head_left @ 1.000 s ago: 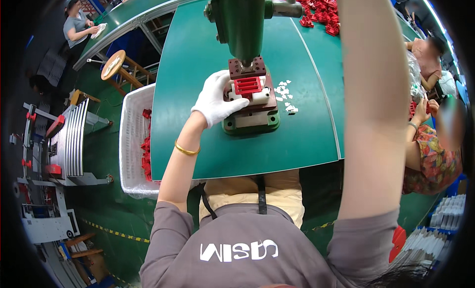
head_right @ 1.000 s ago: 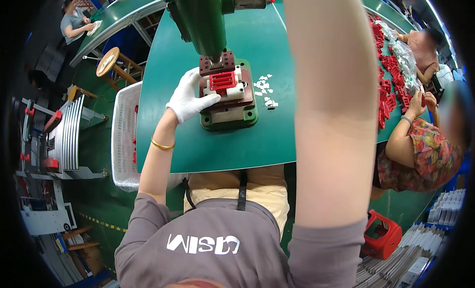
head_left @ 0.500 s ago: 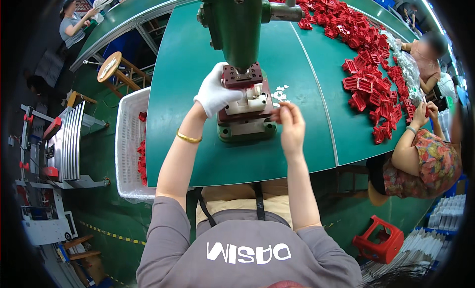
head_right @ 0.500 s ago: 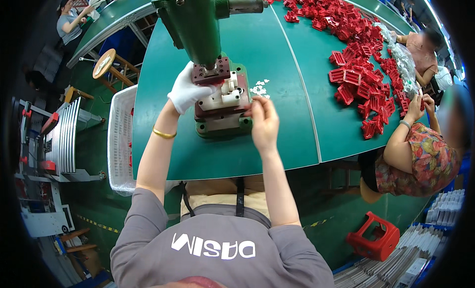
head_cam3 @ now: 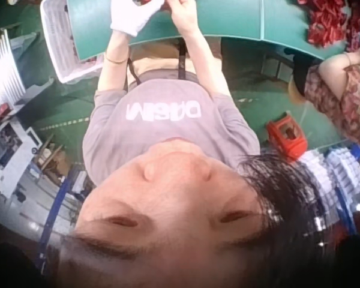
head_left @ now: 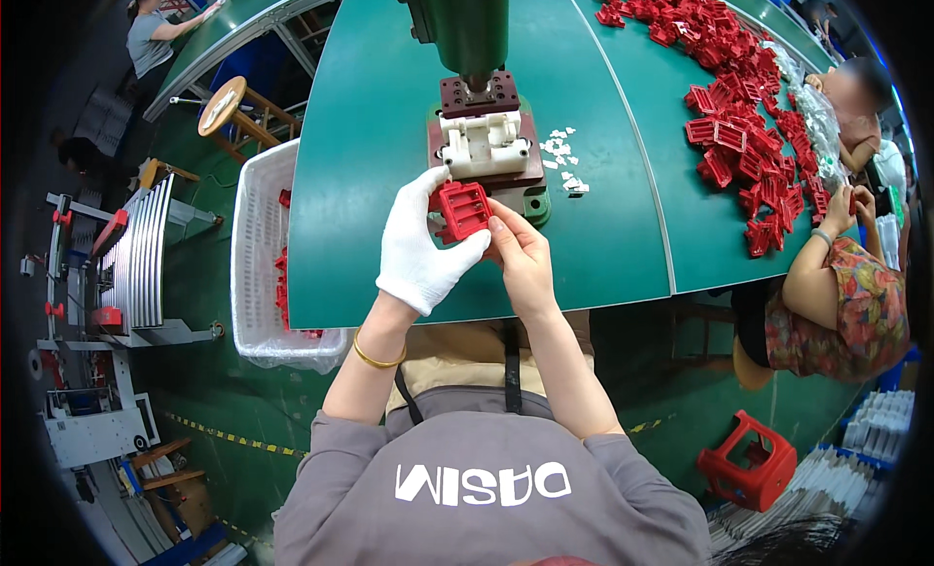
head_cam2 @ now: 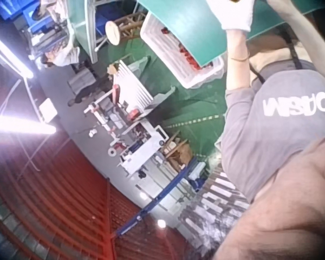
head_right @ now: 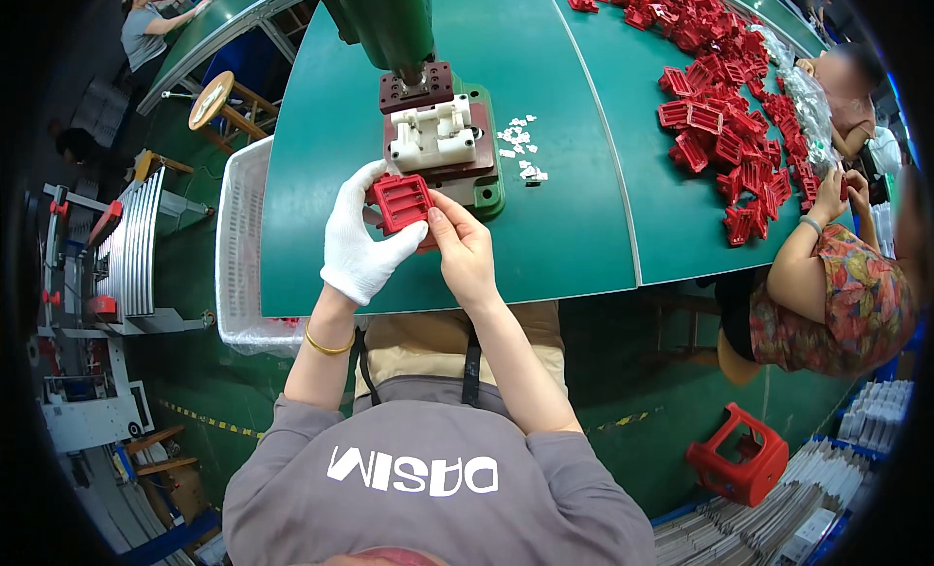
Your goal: Operating a manual press to insert white plastic components into red plastic housings on a production line.
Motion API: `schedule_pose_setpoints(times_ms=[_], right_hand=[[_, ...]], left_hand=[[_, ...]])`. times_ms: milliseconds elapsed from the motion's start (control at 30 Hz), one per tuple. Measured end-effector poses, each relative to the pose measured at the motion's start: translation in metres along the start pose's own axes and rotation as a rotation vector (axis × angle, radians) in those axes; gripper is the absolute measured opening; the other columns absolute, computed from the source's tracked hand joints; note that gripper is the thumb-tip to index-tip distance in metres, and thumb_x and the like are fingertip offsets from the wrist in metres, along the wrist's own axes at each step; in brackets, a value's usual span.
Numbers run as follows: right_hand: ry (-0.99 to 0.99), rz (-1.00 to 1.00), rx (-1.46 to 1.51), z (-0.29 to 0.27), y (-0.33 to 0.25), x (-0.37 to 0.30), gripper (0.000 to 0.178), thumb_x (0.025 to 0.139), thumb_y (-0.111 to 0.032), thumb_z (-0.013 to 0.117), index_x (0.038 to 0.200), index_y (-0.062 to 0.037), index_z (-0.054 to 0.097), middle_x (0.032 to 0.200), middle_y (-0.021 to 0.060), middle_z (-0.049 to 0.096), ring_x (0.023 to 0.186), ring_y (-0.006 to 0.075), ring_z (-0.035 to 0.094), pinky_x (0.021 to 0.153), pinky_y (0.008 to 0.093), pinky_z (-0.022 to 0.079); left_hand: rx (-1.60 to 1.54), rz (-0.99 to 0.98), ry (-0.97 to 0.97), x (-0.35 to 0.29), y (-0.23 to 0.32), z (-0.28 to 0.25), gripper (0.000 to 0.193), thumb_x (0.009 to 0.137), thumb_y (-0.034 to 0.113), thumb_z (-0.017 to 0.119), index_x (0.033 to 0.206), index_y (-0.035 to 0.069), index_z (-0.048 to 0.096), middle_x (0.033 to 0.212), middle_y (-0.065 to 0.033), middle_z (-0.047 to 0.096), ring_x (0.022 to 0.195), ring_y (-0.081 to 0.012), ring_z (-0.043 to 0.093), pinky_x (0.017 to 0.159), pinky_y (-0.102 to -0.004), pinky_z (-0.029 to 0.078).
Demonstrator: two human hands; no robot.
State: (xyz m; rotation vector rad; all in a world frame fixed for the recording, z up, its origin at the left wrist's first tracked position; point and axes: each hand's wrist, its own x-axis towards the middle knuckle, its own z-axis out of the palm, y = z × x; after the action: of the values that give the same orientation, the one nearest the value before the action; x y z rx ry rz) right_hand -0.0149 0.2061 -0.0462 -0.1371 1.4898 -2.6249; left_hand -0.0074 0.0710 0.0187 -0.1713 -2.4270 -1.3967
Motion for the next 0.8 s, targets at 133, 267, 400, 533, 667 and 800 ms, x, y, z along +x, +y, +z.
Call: schedule_pose_setpoints(times_ms=[133,267,400,533,667,800], right_hand=[[0.016,0.032,0.085,0.001,0.001,-0.005,0.037,0.103,-0.016,0.05,0.135,0.0021,0.053,0.107,0.0065,0.069,0.082,0.01,0.064,0.071,0.0259,0.053],[0.025,0.017,0.066,-0.002,0.001,-0.007,0.036,0.103,-0.016,0.05,0.134,0.0022,0.054,0.107,0.0068,0.069,0.082,0.01,0.064,0.071,0.026,0.053],[0.017,0.006,0.035,-0.006,0.0,-0.009,0.036,0.103,-0.016,0.051,0.134,0.0026,0.054,0.108,0.0073,0.068,0.083,0.0105,0.065,0.072,0.0264,0.054],[0.019,-0.074,-0.046,-0.002,-0.007,-0.012,0.035,0.101,-0.014,0.055,0.132,0.0038,0.055,0.111,0.0088,0.067,0.087,0.0121,0.066,0.074,0.0272,0.056],[0.032,-0.166,-0.031,0.005,-0.02,-0.018,0.034,0.097,-0.008,0.061,0.128,0.0058,0.056,0.11,0.0112,0.067,0.087,0.013,0.066,0.077,0.0284,0.057],[0.019,-0.24,-0.161,0.012,-0.03,-0.022,0.034,0.094,-0.008,0.065,0.125,0.006,0.059,0.106,0.0109,0.068,0.087,0.0135,0.066,0.076,0.0279,0.057]], left_hand=[[0.026,0.073,-0.021,-0.005,-0.003,0.0,0.072,0.07,0.016,0.083,0.132,0.002,0.049,0.124,-0.0138,0.057,0.107,-0.0225,0.062,0.087,-0.033,0.053],[0.061,0.111,-0.03,-0.006,-0.006,0.002,0.072,0.07,0.015,0.082,0.132,0.002,0.049,0.125,-0.0141,0.056,0.108,-0.0225,0.062,0.088,-0.0336,0.053],[0.063,0.114,-0.064,-0.008,-0.007,0.0,0.072,0.071,0.015,0.082,0.133,0.001,0.048,0.126,-0.0135,0.056,0.112,-0.0223,0.06,0.093,-0.0341,0.051],[-0.233,-0.051,-0.163,-0.008,-0.015,-0.006,0.08,0.072,0.015,0.084,0.14,0.001,0.044,0.134,-0.0121,0.053,0.12,-0.0232,0.056,0.102,-0.0349,0.047],[-0.602,-0.25,-0.281,-0.007,-0.018,-0.014,0.088,0.071,0.014,0.085,0.144,0.001,0.039,0.139,-0.0122,0.05,0.125,-0.0239,0.053,0.105,-0.0358,0.045],[-0.872,-0.314,-0.313,-0.009,-0.02,-0.011,0.092,0.07,0.011,0.085,0.146,0.0,0.035,0.142,-0.0132,0.048,0.128,-0.0243,0.05,0.107,-0.0367,0.043]])
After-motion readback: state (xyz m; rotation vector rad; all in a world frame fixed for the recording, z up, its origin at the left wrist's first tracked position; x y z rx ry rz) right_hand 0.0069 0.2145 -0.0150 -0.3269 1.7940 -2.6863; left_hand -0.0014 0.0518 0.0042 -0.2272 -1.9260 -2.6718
